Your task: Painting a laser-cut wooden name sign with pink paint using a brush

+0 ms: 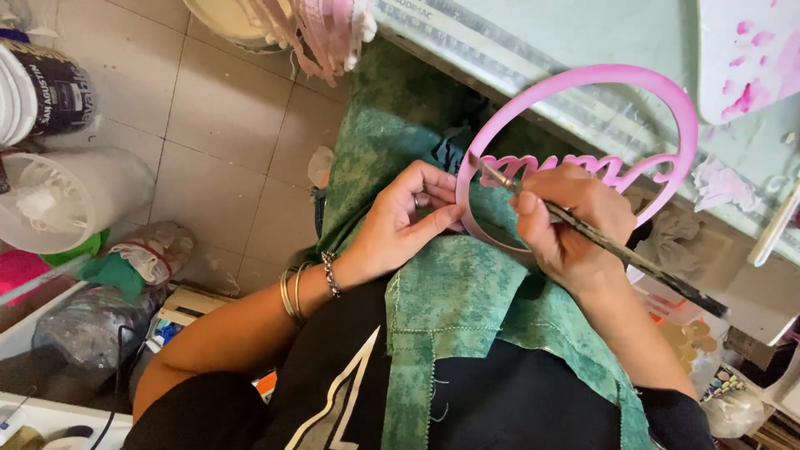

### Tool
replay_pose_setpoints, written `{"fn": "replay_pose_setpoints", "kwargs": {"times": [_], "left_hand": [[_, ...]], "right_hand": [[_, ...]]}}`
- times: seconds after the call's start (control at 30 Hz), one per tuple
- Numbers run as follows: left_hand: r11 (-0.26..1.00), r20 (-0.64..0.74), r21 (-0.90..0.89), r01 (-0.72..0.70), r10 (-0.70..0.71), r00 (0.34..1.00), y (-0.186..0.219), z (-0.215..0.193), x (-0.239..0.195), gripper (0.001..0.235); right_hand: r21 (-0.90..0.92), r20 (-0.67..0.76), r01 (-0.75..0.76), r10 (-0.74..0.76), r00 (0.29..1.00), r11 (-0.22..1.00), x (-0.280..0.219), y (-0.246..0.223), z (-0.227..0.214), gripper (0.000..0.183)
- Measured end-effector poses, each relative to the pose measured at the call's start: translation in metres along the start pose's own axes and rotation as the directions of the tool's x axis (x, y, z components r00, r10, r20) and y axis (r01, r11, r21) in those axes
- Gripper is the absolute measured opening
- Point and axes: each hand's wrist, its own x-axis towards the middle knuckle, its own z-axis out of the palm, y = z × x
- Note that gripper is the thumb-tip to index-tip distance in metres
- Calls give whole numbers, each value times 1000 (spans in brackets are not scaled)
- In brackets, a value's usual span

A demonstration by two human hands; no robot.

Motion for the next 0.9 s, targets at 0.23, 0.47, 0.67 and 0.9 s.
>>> {"fn": "replay_pose_setpoints", "kwargs": {"times": [0.23,0.47,0.67,0.9], "left_hand": [[999,-3,-46,10,-11,1000,3,2,-1,28],[1000,-5,-26,-5,5,1000,-4,-2,2,25],[998,-14,-61,18,-19,1000,1,1,0,27],[999,-23,-36,17,-18,1000,-6,-2,3,27]], "right_hand": [[104,-354,262,-211,911,959,-4,16,10,19],[113,-157,194,-175,972,975,-8,20,8,21],[149,-140,132,-112,984,980,-6,19,11,29],[96,-37,186,-183,982,978,-8,25,10,25]]}}
